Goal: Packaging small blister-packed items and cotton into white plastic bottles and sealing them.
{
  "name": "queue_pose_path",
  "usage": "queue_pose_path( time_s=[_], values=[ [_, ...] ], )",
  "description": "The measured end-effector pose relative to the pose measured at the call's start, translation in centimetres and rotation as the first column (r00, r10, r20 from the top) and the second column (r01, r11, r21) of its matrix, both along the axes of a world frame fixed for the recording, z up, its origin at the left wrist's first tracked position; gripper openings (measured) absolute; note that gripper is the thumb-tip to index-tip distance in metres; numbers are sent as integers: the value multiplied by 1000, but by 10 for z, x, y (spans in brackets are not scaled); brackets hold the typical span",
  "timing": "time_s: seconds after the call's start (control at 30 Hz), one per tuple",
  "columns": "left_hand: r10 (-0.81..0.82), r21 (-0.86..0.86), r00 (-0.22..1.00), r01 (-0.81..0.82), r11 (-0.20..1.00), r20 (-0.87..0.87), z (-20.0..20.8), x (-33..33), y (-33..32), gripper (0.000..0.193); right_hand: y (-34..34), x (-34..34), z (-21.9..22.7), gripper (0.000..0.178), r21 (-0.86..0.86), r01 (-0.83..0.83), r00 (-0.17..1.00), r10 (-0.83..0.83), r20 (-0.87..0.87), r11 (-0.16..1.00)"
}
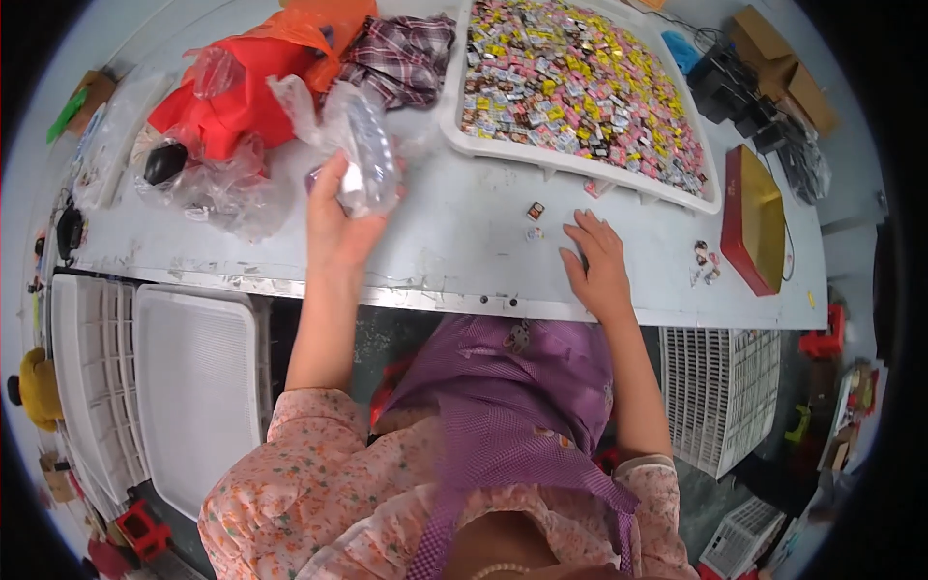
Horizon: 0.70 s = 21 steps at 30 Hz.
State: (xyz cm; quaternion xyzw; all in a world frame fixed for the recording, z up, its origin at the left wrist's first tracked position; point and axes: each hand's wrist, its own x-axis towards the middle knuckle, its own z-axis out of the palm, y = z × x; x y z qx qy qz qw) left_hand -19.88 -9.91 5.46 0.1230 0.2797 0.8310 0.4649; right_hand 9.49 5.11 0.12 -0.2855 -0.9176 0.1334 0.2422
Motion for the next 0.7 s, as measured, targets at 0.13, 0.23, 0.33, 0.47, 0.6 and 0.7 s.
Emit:
queue_pose_path(
  time_s=[0.13,0.23,0.33,0.47,0.6,0.7],
  values=[
    [-382,302,896,308,902,226,-20,38,23,42,3,-9,-3,31,22,4,999,-4,-41,1000],
    [-556,427,791,424,799,256,-25,61,34,44,1,-5,-1,32,67,68,994,-62,-94,995],
    [-513,232,811,461,857,281,-30,94,40,47,8,6,-11,37,170,113,974,-75,-214,979],
    [-667,125,733,656,745,132,-51,114,40,52,11,4,-31,35,215,120,936,-38,-349,969],
    [-603,-285,795,565,775,-64,-18,168,24,45,-61,24,8,28,-247,359,614,-427,-664,900],
    [-694,-361,663,597,717,-281,-28,187,23,43,-98,66,28,29,-548,228,237,-591,-771,805]
  ],
)
